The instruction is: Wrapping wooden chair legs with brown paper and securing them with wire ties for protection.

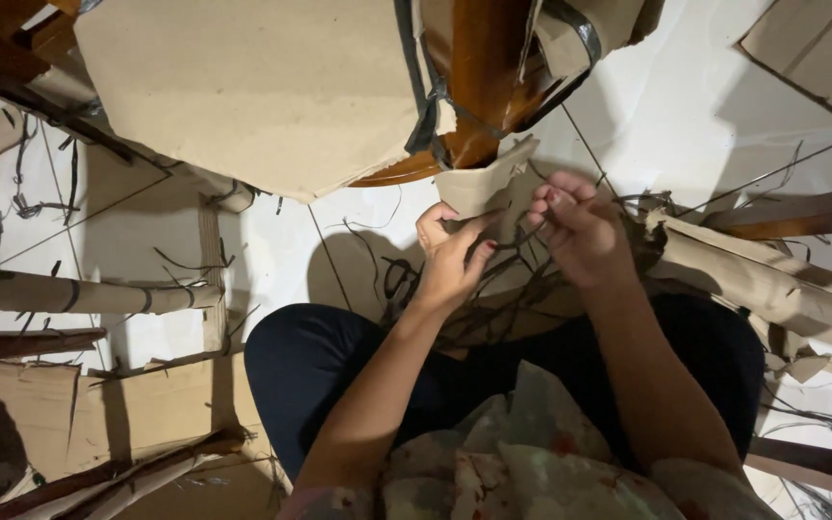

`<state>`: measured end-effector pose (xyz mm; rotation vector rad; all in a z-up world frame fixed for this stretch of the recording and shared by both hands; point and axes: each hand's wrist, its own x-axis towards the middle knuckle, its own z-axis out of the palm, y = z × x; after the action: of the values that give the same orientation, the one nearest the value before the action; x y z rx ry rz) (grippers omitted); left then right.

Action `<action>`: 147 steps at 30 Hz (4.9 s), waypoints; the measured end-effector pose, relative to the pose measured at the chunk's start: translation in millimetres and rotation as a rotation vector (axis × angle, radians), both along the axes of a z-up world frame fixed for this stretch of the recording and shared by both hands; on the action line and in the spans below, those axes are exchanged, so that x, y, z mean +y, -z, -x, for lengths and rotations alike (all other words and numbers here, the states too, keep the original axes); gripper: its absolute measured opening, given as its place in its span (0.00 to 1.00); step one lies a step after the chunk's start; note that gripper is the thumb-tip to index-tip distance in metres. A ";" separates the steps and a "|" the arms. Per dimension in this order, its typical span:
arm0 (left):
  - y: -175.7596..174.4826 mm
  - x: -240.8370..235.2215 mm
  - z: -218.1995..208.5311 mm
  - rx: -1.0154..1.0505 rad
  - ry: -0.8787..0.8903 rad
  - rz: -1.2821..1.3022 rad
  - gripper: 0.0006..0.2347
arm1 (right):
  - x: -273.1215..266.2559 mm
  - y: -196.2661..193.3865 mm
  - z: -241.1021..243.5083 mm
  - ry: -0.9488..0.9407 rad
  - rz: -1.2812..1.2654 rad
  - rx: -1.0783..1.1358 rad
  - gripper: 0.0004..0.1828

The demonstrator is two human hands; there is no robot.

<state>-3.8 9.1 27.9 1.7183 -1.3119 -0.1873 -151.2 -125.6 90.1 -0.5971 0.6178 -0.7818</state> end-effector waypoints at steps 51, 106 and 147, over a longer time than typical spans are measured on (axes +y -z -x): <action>-11.5 -2.5 -4.2 0.579 -0.076 0.181 0.12 | -43.0 -20.8 41.4 -0.394 0.774 0.949 0.16; -44.0 1.2 -2.5 0.198 0.038 0.166 0.03 | -1.8 -23.7 23.9 -0.453 1.081 0.702 0.12; -45.3 9.2 14.2 0.325 -0.072 0.166 0.07 | 4.1 -38.1 4.8 0.147 1.071 0.606 0.13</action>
<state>-18.0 18.3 73.2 1.5181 -0.9975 -0.2939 -156.0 -121.5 128.2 -1.8307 0.7715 -1.0590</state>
